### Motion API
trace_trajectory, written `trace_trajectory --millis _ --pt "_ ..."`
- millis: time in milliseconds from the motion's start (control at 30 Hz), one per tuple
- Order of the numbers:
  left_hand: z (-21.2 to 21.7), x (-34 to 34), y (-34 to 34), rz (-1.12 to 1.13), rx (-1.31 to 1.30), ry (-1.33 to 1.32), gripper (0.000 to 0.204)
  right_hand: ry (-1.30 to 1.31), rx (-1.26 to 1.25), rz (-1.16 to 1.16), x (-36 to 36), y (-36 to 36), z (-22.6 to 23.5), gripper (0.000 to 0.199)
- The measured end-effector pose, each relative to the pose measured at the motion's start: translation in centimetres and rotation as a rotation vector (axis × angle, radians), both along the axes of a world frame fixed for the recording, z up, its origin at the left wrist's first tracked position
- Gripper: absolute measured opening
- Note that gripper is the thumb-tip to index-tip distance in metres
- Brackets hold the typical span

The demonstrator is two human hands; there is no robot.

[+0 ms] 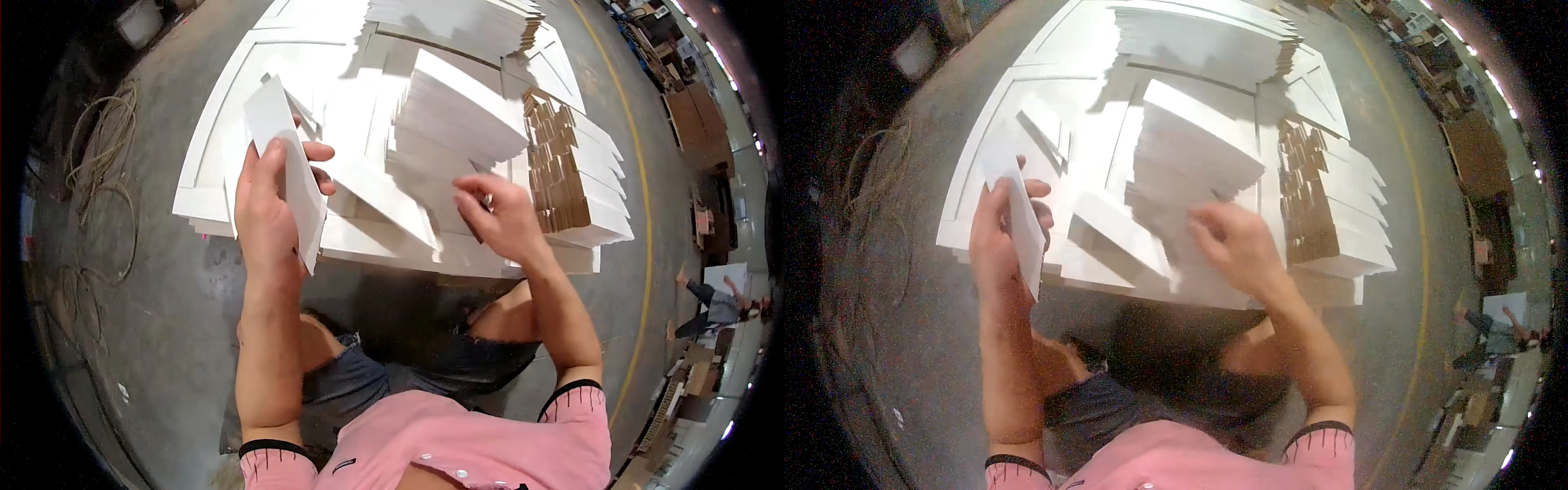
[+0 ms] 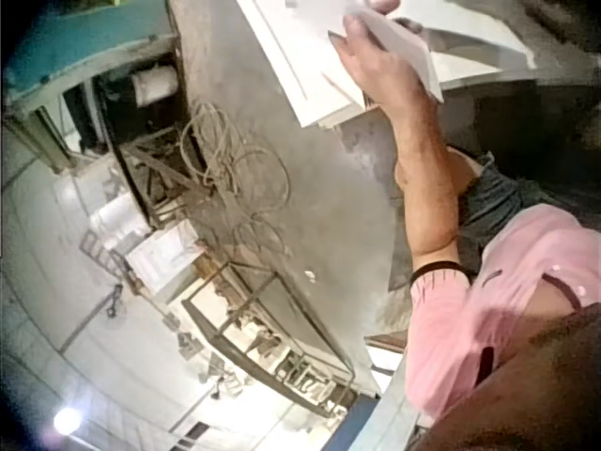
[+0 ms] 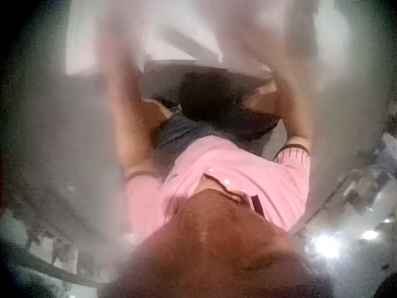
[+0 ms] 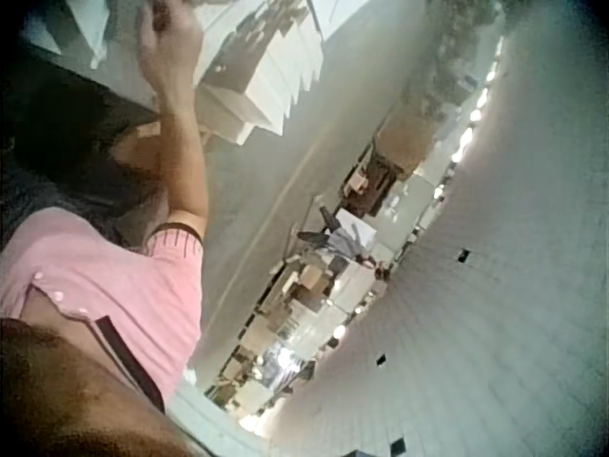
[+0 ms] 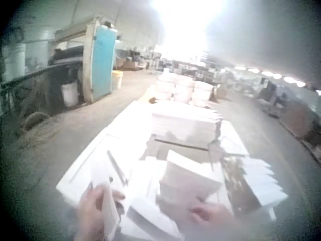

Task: The person sands the edges of white wooden pieces one at a time using a sanding block while seated at a work table in a factory.

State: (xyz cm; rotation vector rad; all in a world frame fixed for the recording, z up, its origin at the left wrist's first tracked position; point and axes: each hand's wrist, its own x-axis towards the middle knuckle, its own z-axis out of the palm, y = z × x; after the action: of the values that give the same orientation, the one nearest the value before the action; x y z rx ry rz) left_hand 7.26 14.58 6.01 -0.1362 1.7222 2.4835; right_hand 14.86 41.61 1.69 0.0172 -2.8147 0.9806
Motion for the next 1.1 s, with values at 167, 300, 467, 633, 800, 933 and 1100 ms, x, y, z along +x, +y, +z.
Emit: trace_trajectory --millis 167,300,467,633,800,933,1100 --pt "-0.3 0.2 1.8 -0.007 -0.039 -0.039 0.046 0.154 0.428 -0.140 2.0 0.4 0.9 0.025" --pt "-0.4 0.4 3.0 -0.069 -0.065 -0.024 0.041 -0.114 0.584 -0.178 3.6 1.7 0.4 0.023" --pt "-2.2 0.2 4.1 -0.110 -0.026 -0.012 0.035 -0.099 0.411 -0.032 3.6 0.2 -1.0 0.028" --pt "-3.1 0.1 7.2 -0.137 -0.125 -0.010 0.039 -0.224 0.464 -0.058 4.1 0.5 0.5 0.035" --pt "-6.4 -0.1 6.2 -0.070 -0.101 -0.023 0.040 -0.230 -0.017 0.052 3.4 -0.1 -2.5 0.052" --pt "-3.7 1.4 8.6 -0.064 -0.077 0.028 0.029 -0.025 -0.213 0.101 4.0 2.0 -2.0 0.045" --pt "-4.9 0.4 8.1 -0.080 -0.157 -0.016 0.033 -0.133 -0.783 0.109 3.2 0.0 2.7 0.021"
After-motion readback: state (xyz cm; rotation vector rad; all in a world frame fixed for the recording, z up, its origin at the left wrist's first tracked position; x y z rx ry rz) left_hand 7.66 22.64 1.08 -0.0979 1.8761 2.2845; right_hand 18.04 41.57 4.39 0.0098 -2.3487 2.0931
